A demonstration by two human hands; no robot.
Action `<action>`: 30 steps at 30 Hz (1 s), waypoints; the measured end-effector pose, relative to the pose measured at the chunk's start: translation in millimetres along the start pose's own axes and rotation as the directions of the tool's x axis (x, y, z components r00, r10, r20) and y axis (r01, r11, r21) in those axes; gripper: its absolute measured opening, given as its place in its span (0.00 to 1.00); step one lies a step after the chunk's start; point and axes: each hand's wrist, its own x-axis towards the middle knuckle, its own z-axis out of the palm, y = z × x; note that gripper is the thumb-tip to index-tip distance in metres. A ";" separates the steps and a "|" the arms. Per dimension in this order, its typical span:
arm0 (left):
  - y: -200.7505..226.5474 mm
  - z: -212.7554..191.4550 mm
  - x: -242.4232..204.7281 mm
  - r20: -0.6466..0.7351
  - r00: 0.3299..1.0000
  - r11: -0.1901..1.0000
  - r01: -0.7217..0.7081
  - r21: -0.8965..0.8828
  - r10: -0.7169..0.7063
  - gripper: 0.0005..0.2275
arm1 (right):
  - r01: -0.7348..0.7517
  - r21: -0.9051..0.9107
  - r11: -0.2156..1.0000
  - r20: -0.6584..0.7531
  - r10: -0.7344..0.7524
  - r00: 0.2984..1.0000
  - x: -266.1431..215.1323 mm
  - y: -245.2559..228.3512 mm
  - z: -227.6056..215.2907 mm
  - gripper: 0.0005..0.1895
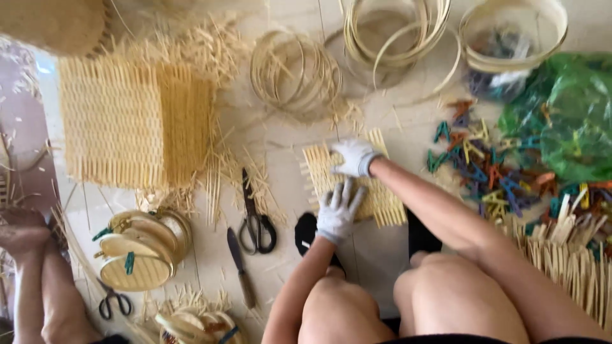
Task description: Weaving and assembling bamboo basket components including attaching a hoop to a woven disc.
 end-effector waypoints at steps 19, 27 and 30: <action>-5.3 -47.5 15.5 0.237 0.971 0.985 0.068 -0.161 -0.029 0.27 | -0.237 0.163 0.958 -0.396 0.283 0.873 -122.6 23.4 60.2 0.25; -22.8 -56.7 21.0 0.415 0.665 0.580 0.746 -0.329 -0.620 0.21 | -0.372 0.547 0.750 -0.226 0.560 0.797 -128.6 32.8 63.9 0.30; -35.1 -41.0 19.4 0.408 0.619 0.433 0.774 -0.462 -0.671 0.27 | -0.407 0.651 0.641 -0.078 0.589 0.804 -126.9 37.9 54.3 0.29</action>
